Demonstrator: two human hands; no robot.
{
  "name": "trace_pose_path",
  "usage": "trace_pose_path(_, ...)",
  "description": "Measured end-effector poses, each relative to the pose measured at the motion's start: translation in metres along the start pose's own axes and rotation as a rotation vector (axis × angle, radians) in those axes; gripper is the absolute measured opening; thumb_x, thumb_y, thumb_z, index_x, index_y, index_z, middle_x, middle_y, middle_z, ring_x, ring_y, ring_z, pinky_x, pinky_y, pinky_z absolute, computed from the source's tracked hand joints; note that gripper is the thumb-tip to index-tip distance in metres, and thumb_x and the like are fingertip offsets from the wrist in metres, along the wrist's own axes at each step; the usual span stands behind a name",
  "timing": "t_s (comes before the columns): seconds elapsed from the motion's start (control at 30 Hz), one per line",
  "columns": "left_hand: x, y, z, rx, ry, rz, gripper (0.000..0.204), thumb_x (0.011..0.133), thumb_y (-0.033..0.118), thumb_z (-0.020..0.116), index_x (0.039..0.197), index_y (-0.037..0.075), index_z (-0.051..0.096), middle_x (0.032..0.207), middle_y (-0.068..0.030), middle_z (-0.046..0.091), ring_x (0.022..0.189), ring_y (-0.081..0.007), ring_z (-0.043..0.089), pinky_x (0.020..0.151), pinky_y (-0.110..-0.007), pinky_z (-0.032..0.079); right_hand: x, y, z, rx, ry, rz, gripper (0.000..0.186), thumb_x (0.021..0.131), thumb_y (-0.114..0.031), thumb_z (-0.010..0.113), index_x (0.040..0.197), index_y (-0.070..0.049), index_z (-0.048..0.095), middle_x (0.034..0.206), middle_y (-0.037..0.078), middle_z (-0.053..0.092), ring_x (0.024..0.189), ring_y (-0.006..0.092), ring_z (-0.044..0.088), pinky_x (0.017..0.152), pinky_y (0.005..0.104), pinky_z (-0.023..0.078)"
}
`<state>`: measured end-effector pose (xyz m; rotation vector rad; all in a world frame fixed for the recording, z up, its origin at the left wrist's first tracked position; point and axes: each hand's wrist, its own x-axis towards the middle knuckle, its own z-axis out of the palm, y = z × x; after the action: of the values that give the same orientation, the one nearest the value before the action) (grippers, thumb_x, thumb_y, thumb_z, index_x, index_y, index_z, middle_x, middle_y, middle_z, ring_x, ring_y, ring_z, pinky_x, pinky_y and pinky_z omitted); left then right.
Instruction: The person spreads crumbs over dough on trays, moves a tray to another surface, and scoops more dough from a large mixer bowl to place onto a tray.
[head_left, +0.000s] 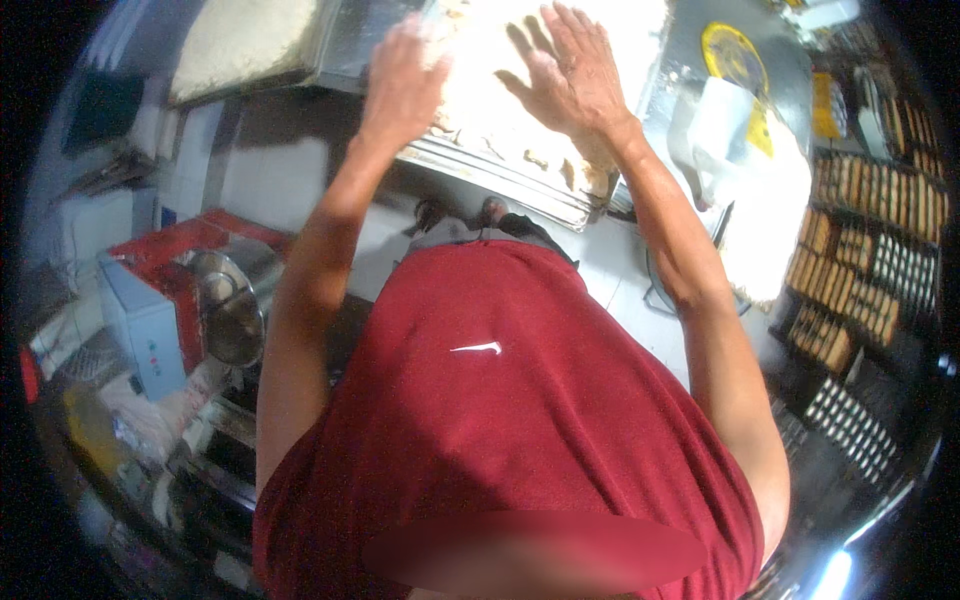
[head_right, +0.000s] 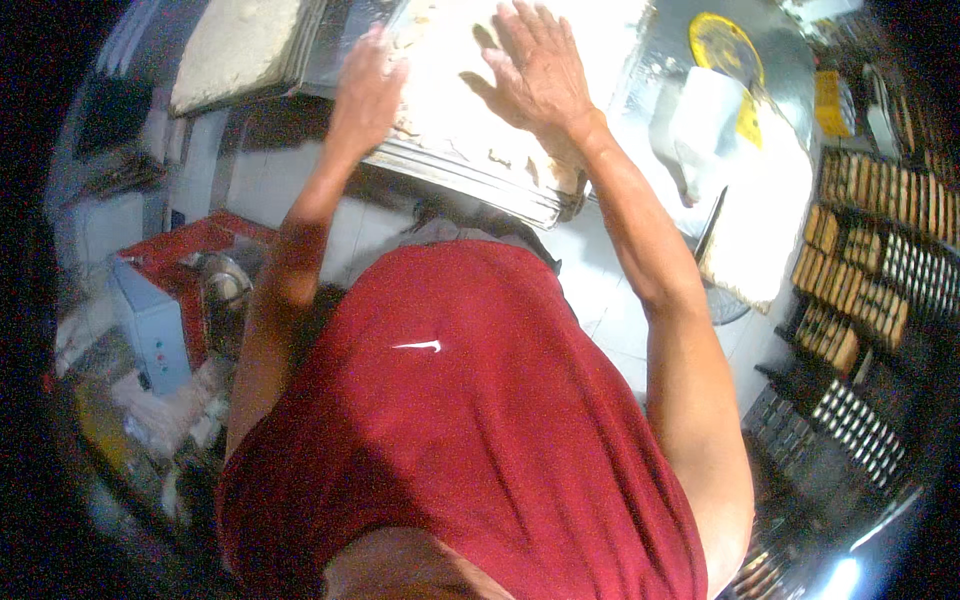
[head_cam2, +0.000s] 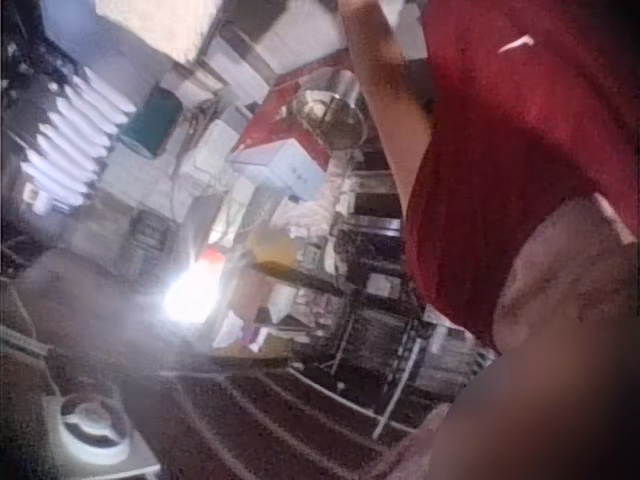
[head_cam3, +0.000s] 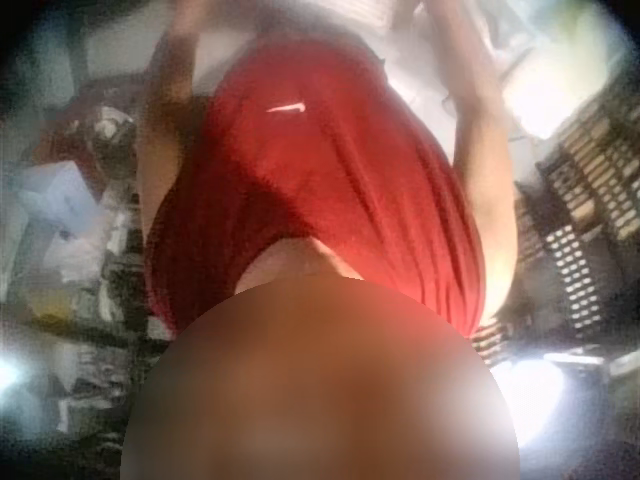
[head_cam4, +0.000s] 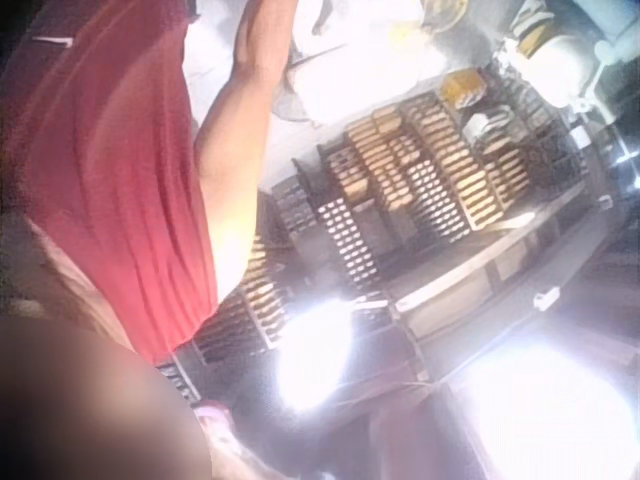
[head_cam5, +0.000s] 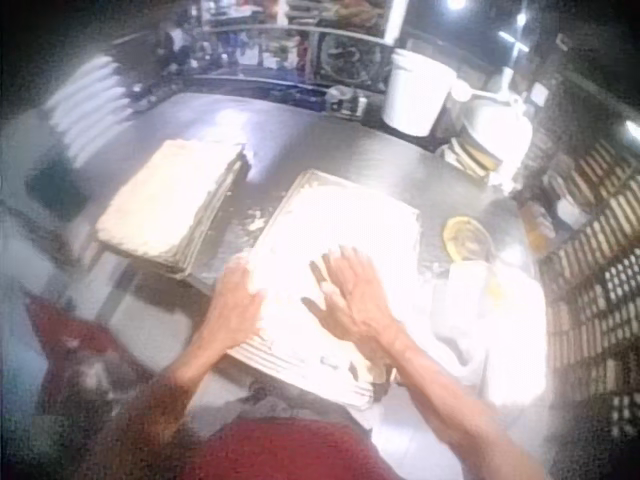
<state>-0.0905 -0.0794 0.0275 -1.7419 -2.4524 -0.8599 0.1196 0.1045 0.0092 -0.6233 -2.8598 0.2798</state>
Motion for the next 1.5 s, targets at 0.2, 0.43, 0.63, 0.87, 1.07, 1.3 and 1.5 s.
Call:
trace_pose_path(0.2,0.003,-0.008,-0.005,-0.054,-0.198,-0.247,0.055,0.104,0.033,0.046,0.140,-0.007,0.052,0.148,-0.0264,0.048,0.138,-0.0437,0.043,0.119,-0.048,0.031,-0.016,0.016,0.002,-0.032,0.105,0.213,0.085,0.099,-0.062,0.045,0.151,0.004,0.036,0.157,0.029,0.034,0.149,0.0462,0.026,0.123,0.0576,0.017)
trace_pose_path(0.43,0.015,-0.007,-0.014,-0.024,-0.226,-0.230,0.043,0.101,0.021,0.046,0.132,-0.005,0.060,0.136,-0.0268,0.057,0.127,-0.0417,0.052,0.110,-0.047,0.040,-0.009,0.028,0.001,-0.108,0.213,0.220,0.085,0.097,-0.063,0.047,0.143,0.009,0.043,0.152,0.033,0.038,0.145,0.0513,0.030,0.119,0.0590,0.022)
trace_pose_path(0.63,-0.003,-0.031,-0.055,0.184,-0.273,-0.092,0.028,0.089,0.010,0.053,0.103,-0.008,0.069,0.108,-0.0270,0.063,0.101,-0.0427,0.060,0.096,-0.049,0.048,0.003,-0.015,-0.064,0.251,-0.042,0.410,0.079,0.098,-0.056,0.048,0.144,0.008,0.044,0.155,0.029,0.037,0.146,0.0484,0.028,0.121,0.0557,0.020)
trace_pose_path(0.87,-0.051,-0.024,-0.026,0.136,-0.277,0.044,0.014,0.071,0.013,0.066,0.070,0.003,0.074,0.078,-0.0180,0.069,0.086,-0.0336,0.068,0.088,-0.048,0.052,-0.181,-0.088,-0.073,0.728,0.080,1.198,0.060,0.105,-0.037,0.053,0.146,0.006,0.047,0.145,0.025,0.053,0.122,0.0331,0.060,0.089,0.0391,0.057)
trace_pose_path(1.07,-0.082,0.003,-0.047,-0.012,-0.253,-0.146,0.022,0.080,0.016,0.058,0.080,-0.001,0.073,0.077,-0.0205,0.071,0.081,-0.0355,0.071,0.092,-0.054,0.052,-0.179,-0.102,-0.090,0.811,-0.056,1.375,0.074,0.104,-0.053,0.048,0.155,0.000,0.037,0.152,0.023,0.044,0.132,0.0353,0.049,0.109,0.0475,0.041)
trace_pose_path(1.3,-0.077,0.021,-0.041,-0.163,-0.160,-0.223,0.022,0.090,0.013,0.052,0.075,-0.003,0.058,0.067,-0.0187,0.065,0.063,-0.0375,0.066,0.068,-0.057,0.054,-0.210,-0.095,-0.130,1.132,-0.021,1.201,0.083,0.101,-0.060,0.051,0.158,-0.003,0.029,0.155,0.022,0.039,0.137,0.0355,0.044,0.115,0.0492,0.035)
trace_pose_path(1.5,-0.120,0.024,-0.003,-0.350,0.399,-0.311,0.044,0.103,0.024,0.039,0.066,-0.001,0.043,0.056,-0.0174,0.044,0.050,-0.0292,0.042,0.058,-0.051,0.044,-0.219,-0.118,-0.105,1.228,0.100,1.218,0.083,0.099,-0.064,0.042,0.160,-0.009,0.027,0.162,0.019,0.030,0.149,0.0357,0.027,0.123,0.0535,0.018)
